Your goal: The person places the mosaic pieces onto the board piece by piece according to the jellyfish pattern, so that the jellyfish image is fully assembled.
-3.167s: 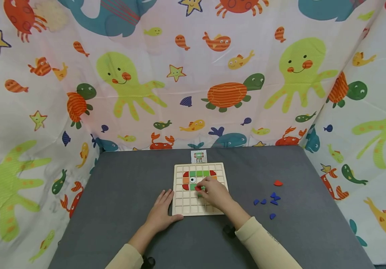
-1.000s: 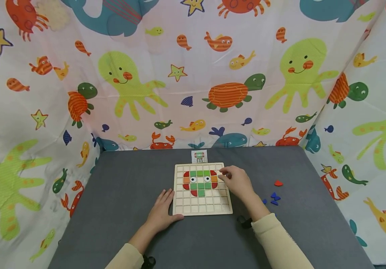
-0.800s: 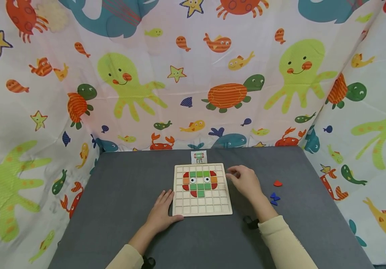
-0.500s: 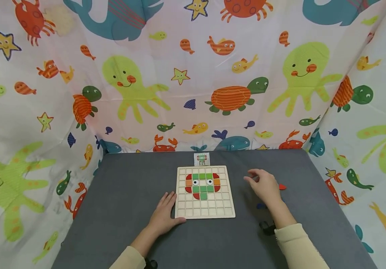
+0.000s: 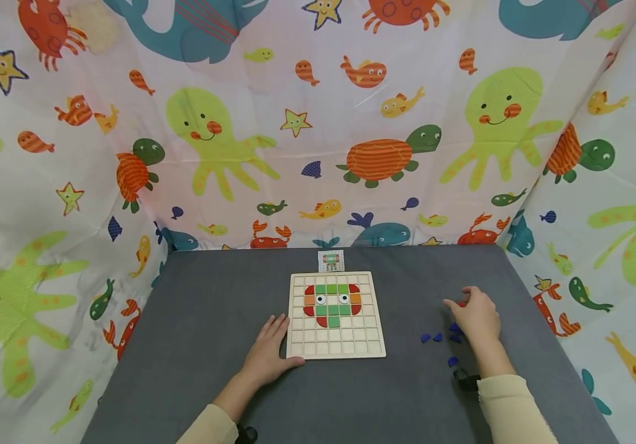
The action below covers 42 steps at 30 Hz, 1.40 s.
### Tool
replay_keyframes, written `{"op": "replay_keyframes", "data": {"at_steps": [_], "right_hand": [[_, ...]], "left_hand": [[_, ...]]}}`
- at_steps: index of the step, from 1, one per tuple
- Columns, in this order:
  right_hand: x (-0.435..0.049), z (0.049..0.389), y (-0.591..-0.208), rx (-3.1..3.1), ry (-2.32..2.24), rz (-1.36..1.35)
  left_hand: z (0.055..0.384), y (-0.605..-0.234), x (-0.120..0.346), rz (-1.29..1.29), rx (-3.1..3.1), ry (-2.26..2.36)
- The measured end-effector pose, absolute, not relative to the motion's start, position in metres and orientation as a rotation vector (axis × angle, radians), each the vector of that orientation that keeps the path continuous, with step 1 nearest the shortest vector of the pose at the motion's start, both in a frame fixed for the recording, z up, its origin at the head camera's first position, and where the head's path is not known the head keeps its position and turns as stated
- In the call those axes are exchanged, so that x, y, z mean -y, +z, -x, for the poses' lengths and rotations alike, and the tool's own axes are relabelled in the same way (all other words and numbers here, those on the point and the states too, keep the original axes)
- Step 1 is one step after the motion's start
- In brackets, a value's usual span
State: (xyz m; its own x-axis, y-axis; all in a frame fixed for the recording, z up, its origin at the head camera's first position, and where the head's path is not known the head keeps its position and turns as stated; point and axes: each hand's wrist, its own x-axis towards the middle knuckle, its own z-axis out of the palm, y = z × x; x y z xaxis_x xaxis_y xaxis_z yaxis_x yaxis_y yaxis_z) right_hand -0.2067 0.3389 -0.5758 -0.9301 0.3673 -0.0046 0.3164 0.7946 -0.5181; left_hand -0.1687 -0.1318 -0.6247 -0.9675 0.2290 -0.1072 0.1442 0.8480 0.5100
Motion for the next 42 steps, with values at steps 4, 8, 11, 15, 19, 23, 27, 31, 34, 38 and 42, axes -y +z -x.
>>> {"op": "replay_keyframes", "data": {"at_steps": [4, 8, 11, 15, 19, 23, 27, 31, 34, 38, 42], "right_hand": [[-0.351, 0.203, -0.584, 2.909, 0.818, 0.627], [-0.356, 0.204, -0.589, 2.934, 0.825, 0.623], [-0.358, 0.206, -0.594, 2.948, 0.812, 0.572], [-0.360, 0.210, -0.599, 2.941, 0.780, 0.515], [-0.362, 0.215, -0.600, 2.951, 0.765, 0.455], [-0.358, 0.216, -0.599, 2.973, 0.773, 0.332], [-0.346, 0.212, -0.596, 2.942, 0.769, 0.157], [-0.332, 0.209, -0.589, 2.881, 0.762, 0.053], [-0.323, 0.208, -0.584, 2.843, 0.756, 0.009], [-0.311, 0.208, -0.578, 2.797, 0.769, -0.050], [-0.298, 0.207, -0.572, 2.776, 0.803, -0.096]], "left_hand": [[0.168, -0.625, 0.131, -0.288, -2.860, 0.773], [0.167, -0.624, 0.130, -0.282, -2.863, 0.773], [0.167, -0.623, 0.130, -0.288, -2.869, 0.768], [0.167, -0.623, 0.130, -0.290, -2.873, 0.760], [0.168, -0.625, 0.131, -0.286, -2.870, 0.760], [0.169, -0.626, 0.132, -0.290, -2.875, 0.756], [0.168, -0.626, 0.132, -0.293, -2.877, 0.763], [0.168, -0.626, 0.131, -0.292, -2.881, 0.762], [0.168, -0.626, 0.131, -0.290, -2.880, 0.759], [0.168, -0.626, 0.131, -0.293, -2.877, 0.757], [0.168, -0.625, 0.131, -0.297, -2.877, 0.765]]}}
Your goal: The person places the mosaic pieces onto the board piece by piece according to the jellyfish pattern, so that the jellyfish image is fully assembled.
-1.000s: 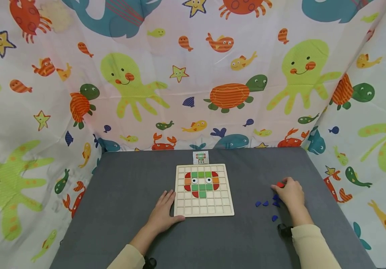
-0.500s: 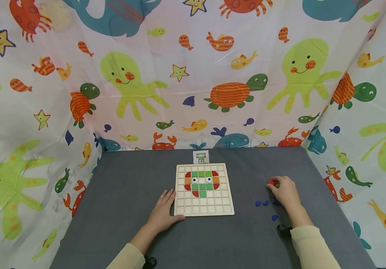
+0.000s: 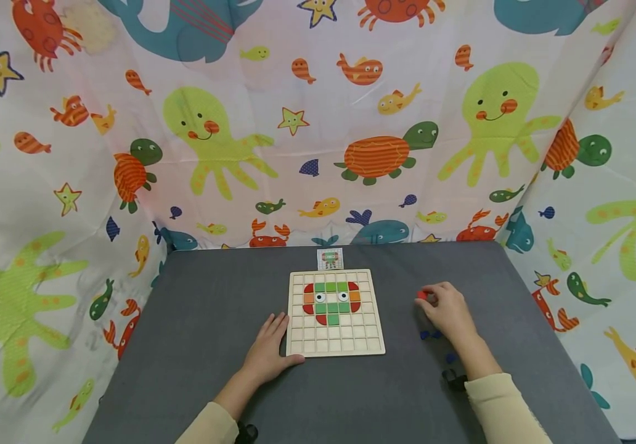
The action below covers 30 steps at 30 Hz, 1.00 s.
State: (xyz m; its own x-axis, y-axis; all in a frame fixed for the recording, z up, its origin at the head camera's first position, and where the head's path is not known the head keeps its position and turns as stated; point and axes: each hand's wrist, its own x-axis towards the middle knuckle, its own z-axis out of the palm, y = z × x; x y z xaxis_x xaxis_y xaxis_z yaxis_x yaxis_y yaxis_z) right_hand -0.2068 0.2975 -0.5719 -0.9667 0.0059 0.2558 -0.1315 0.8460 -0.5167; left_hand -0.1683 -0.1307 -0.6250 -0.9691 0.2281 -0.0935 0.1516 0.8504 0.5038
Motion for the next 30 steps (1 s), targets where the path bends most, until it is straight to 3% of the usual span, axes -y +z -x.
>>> {"op": "replay_keyframes", "data": {"at_steps": [12, 30], "right_hand": [[-0.251, 0.203, -0.557, 2.767, 0.832, -0.241], [-0.201, 0.203, -0.563, 2.805, 0.898, -0.225]], "left_hand": [[0.168, -0.628, 0.131, -0.293, -2.872, 0.771], [0.168, -0.625, 0.131, -0.294, -2.874, 0.769]]}}
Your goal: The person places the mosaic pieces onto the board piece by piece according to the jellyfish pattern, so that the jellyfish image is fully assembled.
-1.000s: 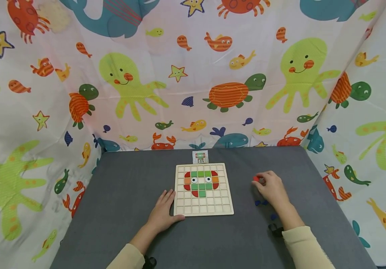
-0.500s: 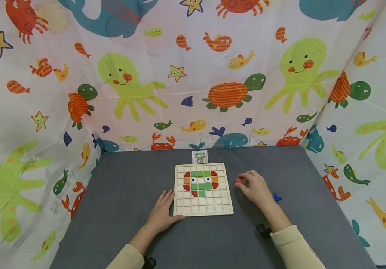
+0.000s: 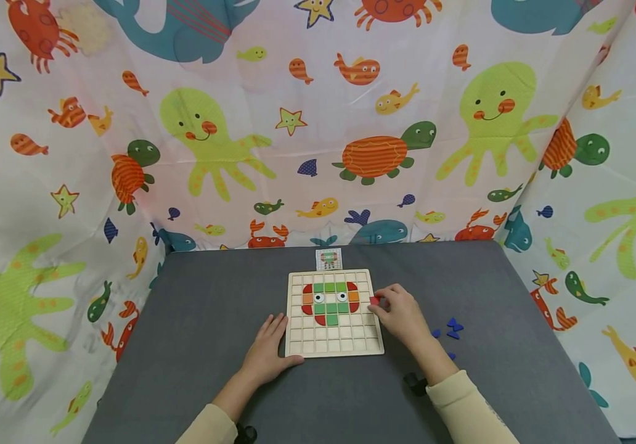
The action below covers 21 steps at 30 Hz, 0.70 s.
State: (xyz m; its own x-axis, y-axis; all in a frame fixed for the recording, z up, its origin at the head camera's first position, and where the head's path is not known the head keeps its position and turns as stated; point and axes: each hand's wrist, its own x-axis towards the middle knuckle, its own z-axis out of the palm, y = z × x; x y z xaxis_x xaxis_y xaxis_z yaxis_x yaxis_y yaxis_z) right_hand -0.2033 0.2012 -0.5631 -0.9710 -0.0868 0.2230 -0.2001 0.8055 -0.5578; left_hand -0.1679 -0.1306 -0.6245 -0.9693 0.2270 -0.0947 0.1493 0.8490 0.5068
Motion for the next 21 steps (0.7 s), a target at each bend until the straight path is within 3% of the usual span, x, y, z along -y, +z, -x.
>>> {"op": "replay_keyframes", "data": {"at_steps": [21], "right_hand": [[-0.151, 0.202, -0.582, 2.906, 0.960, -0.248]], "left_hand": [[0.168, -0.625, 0.131, -0.306, -2.871, 0.774]]}}
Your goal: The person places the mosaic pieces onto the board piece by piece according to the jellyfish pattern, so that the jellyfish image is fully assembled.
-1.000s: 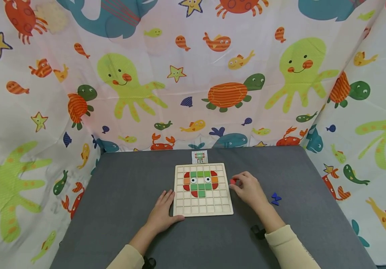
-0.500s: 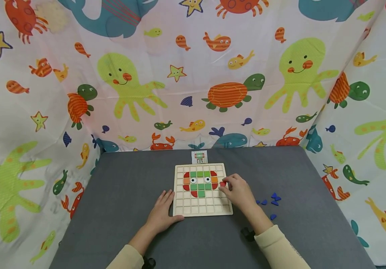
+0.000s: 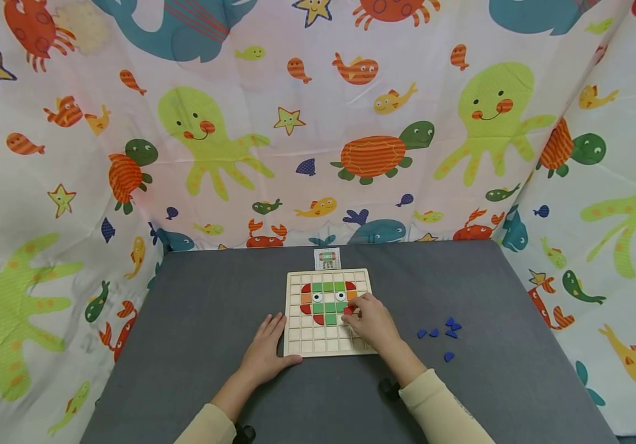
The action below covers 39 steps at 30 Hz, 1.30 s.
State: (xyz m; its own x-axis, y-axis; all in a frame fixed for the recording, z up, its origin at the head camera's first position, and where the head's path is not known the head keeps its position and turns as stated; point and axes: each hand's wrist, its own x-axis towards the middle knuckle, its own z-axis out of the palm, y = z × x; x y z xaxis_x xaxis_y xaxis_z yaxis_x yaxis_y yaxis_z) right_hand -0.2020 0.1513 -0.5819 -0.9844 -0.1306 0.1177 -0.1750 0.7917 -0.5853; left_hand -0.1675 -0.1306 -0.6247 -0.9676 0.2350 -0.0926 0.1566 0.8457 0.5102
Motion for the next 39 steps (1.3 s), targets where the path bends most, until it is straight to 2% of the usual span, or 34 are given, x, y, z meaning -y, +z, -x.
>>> {"op": "replay_keyframes", "data": {"at_steps": [15, 39], "right_hand": [[-0.131, 0.207, -0.592, 3.014, 0.832, -0.224], [-0.132, 0.205, -0.590, 3.074, 0.696, -0.216]], "left_hand": [[0.169, -0.628, 0.131, -0.296, -2.874, 0.763], [0.166, -0.625, 0.131, -0.328, -2.883, 0.777]]}}
